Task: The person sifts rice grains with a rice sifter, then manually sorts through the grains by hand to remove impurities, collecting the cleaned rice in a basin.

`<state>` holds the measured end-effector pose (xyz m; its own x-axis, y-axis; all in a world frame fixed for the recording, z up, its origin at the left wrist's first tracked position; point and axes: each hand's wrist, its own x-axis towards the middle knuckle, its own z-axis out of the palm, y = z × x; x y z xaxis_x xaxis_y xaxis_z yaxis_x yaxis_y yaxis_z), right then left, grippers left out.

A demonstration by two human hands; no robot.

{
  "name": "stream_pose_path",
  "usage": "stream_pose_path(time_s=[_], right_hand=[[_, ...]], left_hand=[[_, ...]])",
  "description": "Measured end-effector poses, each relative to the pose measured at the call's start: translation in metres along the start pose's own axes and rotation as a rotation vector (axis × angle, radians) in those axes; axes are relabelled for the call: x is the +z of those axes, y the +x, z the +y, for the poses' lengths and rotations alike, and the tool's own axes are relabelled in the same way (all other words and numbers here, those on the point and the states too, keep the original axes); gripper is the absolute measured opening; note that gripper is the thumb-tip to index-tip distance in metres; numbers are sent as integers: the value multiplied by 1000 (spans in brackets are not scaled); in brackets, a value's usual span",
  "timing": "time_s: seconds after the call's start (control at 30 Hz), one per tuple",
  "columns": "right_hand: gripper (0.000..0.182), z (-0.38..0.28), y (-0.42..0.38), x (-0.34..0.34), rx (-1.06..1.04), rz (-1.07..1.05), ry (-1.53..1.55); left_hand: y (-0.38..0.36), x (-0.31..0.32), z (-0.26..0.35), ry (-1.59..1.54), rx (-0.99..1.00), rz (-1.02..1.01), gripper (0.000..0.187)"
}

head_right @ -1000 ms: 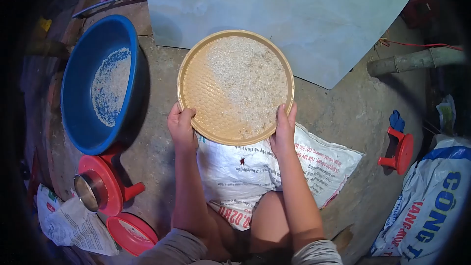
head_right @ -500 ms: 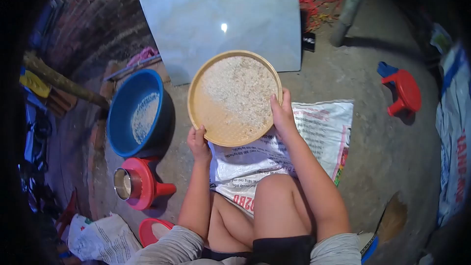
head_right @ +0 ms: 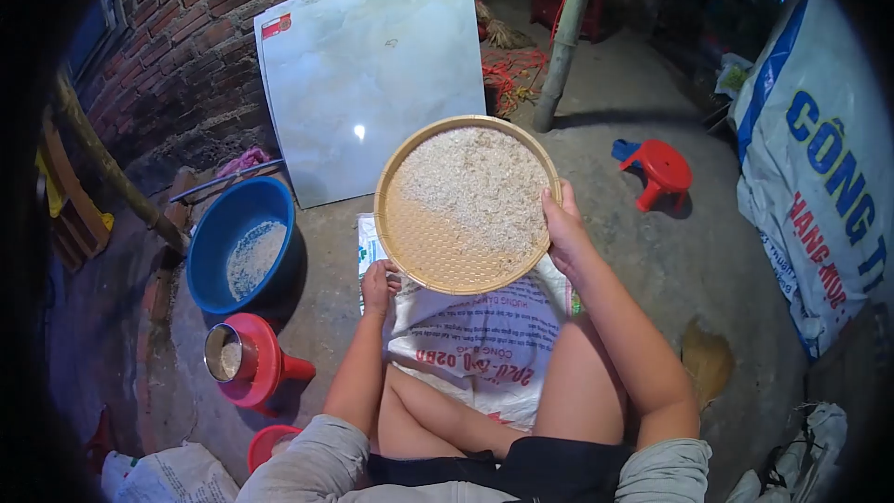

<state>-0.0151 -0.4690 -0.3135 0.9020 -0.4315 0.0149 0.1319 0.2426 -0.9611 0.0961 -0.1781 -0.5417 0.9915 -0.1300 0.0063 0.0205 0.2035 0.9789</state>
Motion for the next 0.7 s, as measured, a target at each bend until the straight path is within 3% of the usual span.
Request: stream_pose_path(time_s=[0.07,0.13,0.2,0.3,0.37,0.43,0.47,0.5,0.6,0.7], right_hand=[[23,-33,-17,7,-1,-9,-8],[23,-53,-31,11,-11,-15,40],[24,-42,-25,12,22,-20,37],[28,-37,-26,1,57,1,72],[36,-10,-14,-9,109,28,152],[37,19,2,-19,142,-1,165],[38,33,9,-25,153,-20,177],[38,47,16,-31,178,-23,186],[37,96,34,-52,316,-25,197],[37,147,34,-77,383,62,172]], left_hand=[[1,2,-1,-44,10,-8,34],[5,9,14,-106,-99,-17,38],[13,18,23,-47,66,72,49],[11,51,87,-300,89,75,52],[16,62,118,-551,78,-133,54],[14,74,152,-570,13,-199,52],[15,76,155,-597,-47,-287,51],[21,66,144,-488,-261,-302,48],[27,65,97,-356,-214,-219,42],[30,78,64,-318,-322,-182,39]])
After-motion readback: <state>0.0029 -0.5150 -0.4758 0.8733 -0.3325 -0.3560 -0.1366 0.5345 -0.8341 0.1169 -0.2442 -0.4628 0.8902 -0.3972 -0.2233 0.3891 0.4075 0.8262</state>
